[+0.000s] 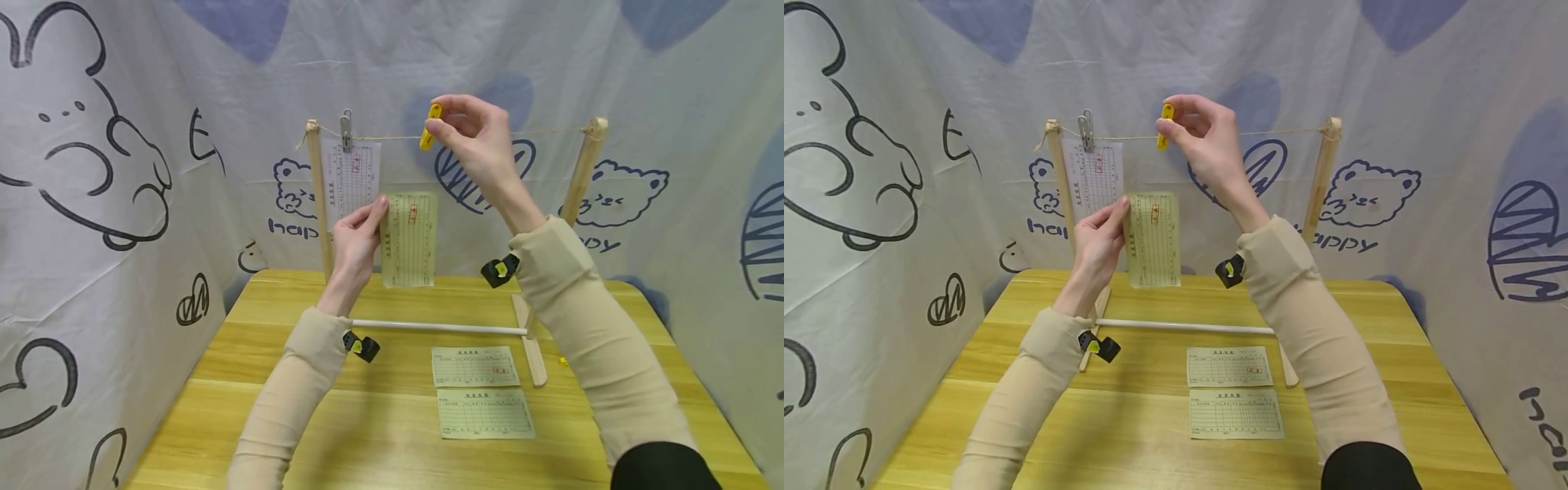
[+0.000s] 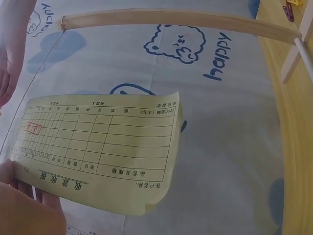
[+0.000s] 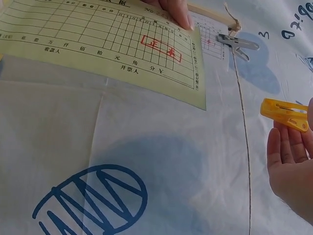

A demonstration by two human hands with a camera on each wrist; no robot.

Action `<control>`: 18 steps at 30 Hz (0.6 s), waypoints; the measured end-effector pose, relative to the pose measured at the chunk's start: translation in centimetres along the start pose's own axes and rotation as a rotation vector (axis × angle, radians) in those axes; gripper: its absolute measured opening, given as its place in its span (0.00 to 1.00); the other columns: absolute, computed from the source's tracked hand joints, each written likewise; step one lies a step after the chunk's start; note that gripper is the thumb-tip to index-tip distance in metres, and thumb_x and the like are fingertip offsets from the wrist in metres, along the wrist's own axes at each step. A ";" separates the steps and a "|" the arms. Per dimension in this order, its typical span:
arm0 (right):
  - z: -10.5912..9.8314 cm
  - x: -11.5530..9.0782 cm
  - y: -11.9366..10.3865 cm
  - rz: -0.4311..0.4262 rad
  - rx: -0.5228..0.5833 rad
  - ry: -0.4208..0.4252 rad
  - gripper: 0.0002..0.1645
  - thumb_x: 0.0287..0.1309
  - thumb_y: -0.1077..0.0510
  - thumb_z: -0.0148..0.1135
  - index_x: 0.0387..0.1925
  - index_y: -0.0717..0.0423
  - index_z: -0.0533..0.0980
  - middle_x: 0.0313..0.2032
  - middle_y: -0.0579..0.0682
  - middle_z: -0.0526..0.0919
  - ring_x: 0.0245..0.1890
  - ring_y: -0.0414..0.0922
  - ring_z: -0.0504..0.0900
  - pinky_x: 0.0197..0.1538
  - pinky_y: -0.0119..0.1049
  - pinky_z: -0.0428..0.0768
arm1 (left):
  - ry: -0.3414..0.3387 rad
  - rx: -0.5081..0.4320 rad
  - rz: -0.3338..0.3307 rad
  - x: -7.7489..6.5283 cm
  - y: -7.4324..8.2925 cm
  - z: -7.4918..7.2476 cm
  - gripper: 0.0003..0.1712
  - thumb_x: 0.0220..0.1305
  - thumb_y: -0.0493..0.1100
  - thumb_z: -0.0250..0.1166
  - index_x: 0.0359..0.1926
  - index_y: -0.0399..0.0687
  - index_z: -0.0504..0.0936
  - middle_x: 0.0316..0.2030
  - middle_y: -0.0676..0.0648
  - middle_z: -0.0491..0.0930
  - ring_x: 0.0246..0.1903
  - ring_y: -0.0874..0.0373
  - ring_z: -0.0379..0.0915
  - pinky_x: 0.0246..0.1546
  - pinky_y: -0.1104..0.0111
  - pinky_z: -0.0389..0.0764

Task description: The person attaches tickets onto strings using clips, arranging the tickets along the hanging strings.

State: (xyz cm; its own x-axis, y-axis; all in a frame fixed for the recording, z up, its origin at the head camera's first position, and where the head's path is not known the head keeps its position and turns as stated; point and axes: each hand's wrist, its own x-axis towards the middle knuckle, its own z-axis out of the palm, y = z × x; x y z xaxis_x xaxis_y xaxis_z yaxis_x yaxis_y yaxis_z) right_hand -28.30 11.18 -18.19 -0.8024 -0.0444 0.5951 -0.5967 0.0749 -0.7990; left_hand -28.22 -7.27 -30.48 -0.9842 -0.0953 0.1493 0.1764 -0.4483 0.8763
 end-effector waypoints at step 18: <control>0.8 1.7 0.0 -0.008 -0.037 0.011 0.16 0.61 0.63 0.70 0.50 0.59 0.82 0.40 0.44 0.85 0.43 0.37 0.86 0.53 0.32 0.84 | 0.007 -0.001 0.057 1.3 0.8 1.3 0.08 0.62 0.43 0.72 0.40 0.45 0.88 0.31 0.53 0.89 0.31 0.63 0.84 0.38 0.74 0.87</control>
State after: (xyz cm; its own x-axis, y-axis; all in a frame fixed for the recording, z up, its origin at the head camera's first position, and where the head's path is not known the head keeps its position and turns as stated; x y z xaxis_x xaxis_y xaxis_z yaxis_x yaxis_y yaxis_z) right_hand -29.62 10.28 -17.25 -0.7974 -0.0341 0.6024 -0.6021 0.1111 -0.7907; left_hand -29.40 -6.63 -28.99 -0.9724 -0.1265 0.1960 0.2322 -0.4426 0.8661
